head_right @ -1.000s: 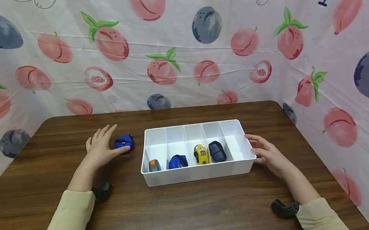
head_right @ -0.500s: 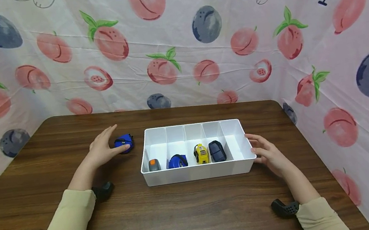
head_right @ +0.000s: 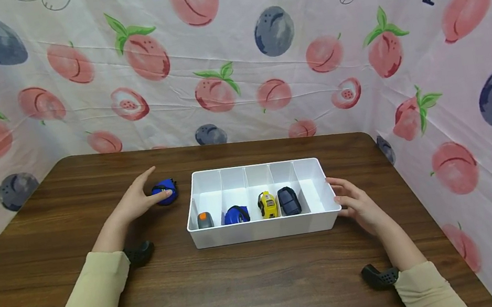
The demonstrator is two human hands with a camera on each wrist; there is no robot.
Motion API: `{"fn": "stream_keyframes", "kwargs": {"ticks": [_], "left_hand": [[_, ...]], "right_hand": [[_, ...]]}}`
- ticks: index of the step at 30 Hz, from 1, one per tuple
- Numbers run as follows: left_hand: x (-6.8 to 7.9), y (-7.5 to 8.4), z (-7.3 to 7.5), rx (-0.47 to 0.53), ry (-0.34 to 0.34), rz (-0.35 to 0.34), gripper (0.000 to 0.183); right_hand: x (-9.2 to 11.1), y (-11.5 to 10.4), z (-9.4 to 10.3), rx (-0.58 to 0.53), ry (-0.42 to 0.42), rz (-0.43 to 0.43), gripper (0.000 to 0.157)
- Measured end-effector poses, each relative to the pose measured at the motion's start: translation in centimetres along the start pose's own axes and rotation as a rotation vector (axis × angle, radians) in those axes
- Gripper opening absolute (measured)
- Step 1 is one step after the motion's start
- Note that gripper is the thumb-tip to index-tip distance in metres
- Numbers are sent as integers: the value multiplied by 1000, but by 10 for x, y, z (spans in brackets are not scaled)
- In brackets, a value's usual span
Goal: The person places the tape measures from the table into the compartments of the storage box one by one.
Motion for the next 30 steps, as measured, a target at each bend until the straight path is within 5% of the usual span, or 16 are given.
{"fn": "stream_keyframes", "kwargs": {"ticks": [30], "left_hand": [[-9, -18, -10, 218, -42, 69, 94]], "right_hand": [[-1, 0, 0, 11, 1, 5, 41]]}}
Point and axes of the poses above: each hand's wrist, its own x-axis away from the middle knuckle, its own z-axis out of the back of the hand, y = z × x, the point moved 8 cm from there along -x, towards the middle knuckle, and after that the axes turned 2 degrees about x, right-handed, at the moved point
